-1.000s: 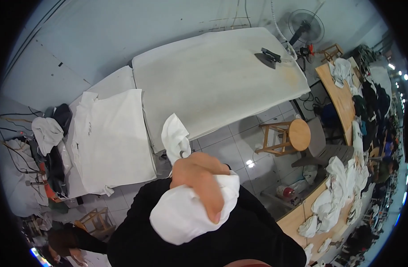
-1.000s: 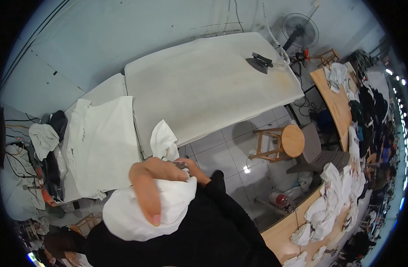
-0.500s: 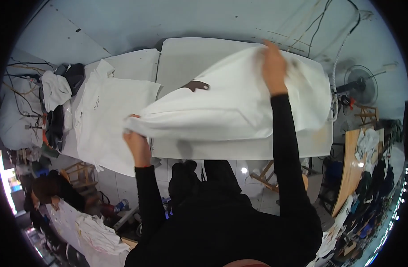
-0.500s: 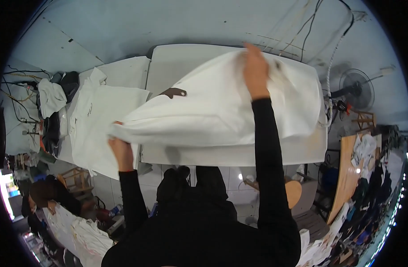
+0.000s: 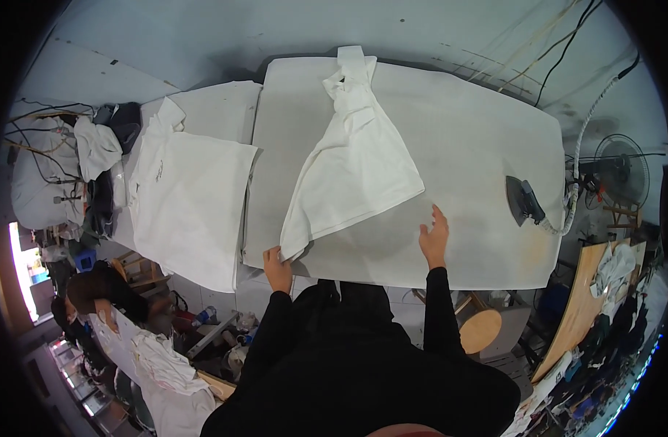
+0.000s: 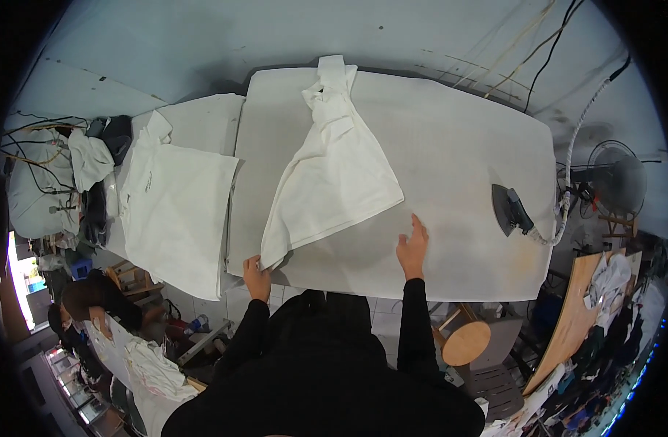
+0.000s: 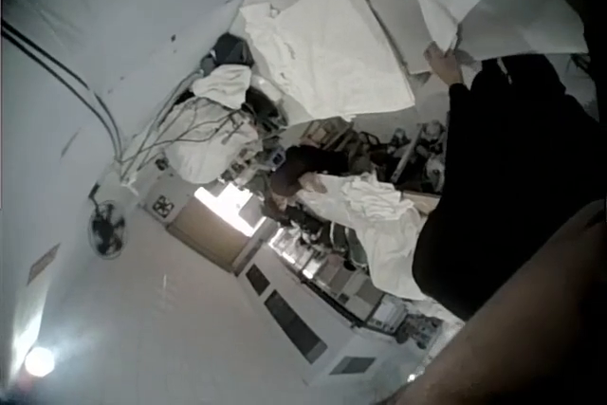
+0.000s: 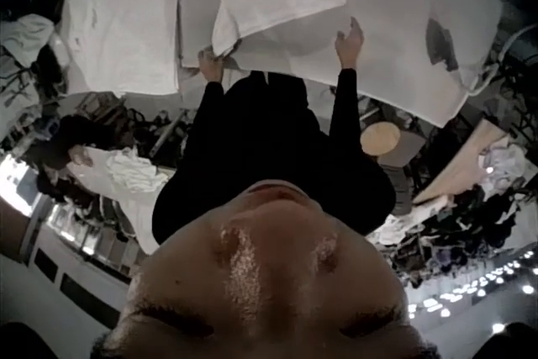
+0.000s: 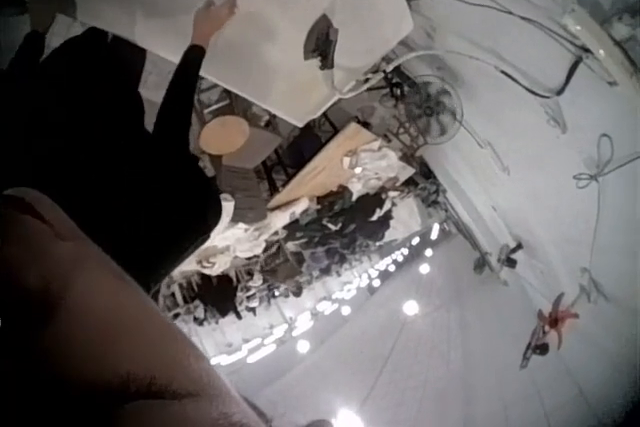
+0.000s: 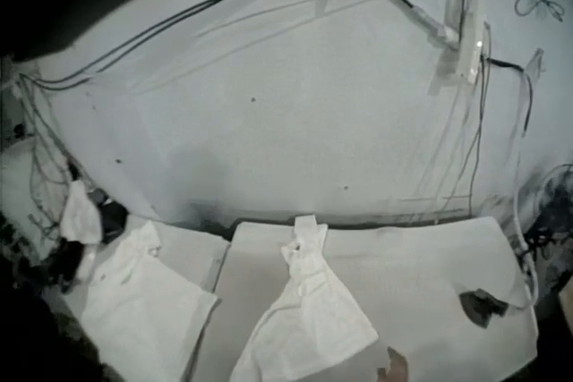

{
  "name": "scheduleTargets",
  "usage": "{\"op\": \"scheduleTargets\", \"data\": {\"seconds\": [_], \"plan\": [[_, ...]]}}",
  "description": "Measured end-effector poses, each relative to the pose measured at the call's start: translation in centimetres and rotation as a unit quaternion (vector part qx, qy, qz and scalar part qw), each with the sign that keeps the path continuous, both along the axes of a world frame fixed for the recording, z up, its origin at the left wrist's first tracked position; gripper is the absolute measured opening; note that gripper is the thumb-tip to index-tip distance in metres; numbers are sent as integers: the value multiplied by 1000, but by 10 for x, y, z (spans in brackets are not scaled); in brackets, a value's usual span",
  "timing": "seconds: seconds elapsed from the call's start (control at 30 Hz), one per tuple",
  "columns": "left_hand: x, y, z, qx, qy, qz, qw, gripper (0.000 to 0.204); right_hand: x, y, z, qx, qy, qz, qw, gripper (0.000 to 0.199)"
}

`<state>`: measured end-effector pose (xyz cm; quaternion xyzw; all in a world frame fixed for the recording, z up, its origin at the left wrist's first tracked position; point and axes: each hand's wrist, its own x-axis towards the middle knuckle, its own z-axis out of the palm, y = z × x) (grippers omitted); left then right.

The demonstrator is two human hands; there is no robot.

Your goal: Ironing and smoothing a white t-shirt on a specialized industrial ironing board in a garment factory.

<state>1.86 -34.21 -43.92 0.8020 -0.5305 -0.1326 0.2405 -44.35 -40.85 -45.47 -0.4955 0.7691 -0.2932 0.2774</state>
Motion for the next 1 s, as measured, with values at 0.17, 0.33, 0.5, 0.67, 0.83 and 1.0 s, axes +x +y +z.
{"op": "scheduleTargets", "data": {"seconds": [0.17, 0.33, 0.5, 0.67, 0.83, 1.0], "plan": [[11, -14, 6, 67, 9, -87, 994, 30, 29, -94, -10, -46, 78, 60, 994, 68], [38, -8, 24, 12, 26, -56, 998, 24, 35, -160, 3, -139, -3, 41, 989, 11], [72, -21, 54, -91, 142, 2, 986, 21, 17, -103, 125, -275, 69, -66, 957, 25], [110, -19, 51, -37, 124, -81, 988, 20, 55, 5, 306, -275, 140, -7, 951, 41], [123, -23, -16, 135, 8, -286, 949, 19, 179, 90, 498, -683, 112, 65, 719, 61], [115, -23, -31, 152, 66, -277, 947, 25, 262, 119, 548, -838, 112, 99, 525, 55]]}}
